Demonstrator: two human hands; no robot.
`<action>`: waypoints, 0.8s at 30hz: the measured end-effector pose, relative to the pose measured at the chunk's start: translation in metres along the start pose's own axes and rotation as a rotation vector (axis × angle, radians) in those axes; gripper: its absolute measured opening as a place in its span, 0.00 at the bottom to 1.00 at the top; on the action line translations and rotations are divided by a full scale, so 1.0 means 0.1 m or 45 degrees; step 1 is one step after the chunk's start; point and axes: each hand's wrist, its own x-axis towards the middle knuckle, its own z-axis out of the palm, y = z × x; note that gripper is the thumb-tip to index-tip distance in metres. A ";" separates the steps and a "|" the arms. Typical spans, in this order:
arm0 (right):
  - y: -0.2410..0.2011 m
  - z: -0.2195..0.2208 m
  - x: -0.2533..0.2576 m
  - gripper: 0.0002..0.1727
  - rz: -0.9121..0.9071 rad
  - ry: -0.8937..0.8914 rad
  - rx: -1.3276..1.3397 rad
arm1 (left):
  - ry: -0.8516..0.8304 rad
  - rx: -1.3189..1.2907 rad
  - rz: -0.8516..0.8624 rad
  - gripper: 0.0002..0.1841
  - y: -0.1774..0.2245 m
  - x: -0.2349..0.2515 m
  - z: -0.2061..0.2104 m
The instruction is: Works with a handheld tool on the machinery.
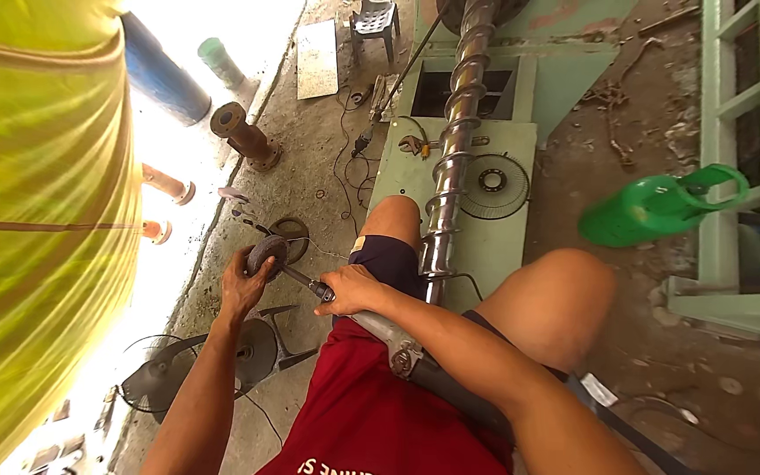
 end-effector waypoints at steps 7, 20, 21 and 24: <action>-0.05 -0.02 -0.04 0.36 -0.008 0.052 -0.035 | -0.117 0.197 0.025 0.18 0.09 0.23 0.02; -0.40 0.00 -0.05 0.30 0.064 -0.021 -0.294 | -0.407 0.847 -0.288 0.22 0.54 0.55 0.07; -0.36 -0.01 -0.05 0.29 0.046 -0.016 -0.278 | -0.399 0.823 -0.269 0.21 0.56 0.54 0.07; -0.35 -0.01 -0.07 0.26 -0.002 -0.021 -0.273 | -0.336 0.705 -0.227 0.20 0.56 0.44 0.06</action>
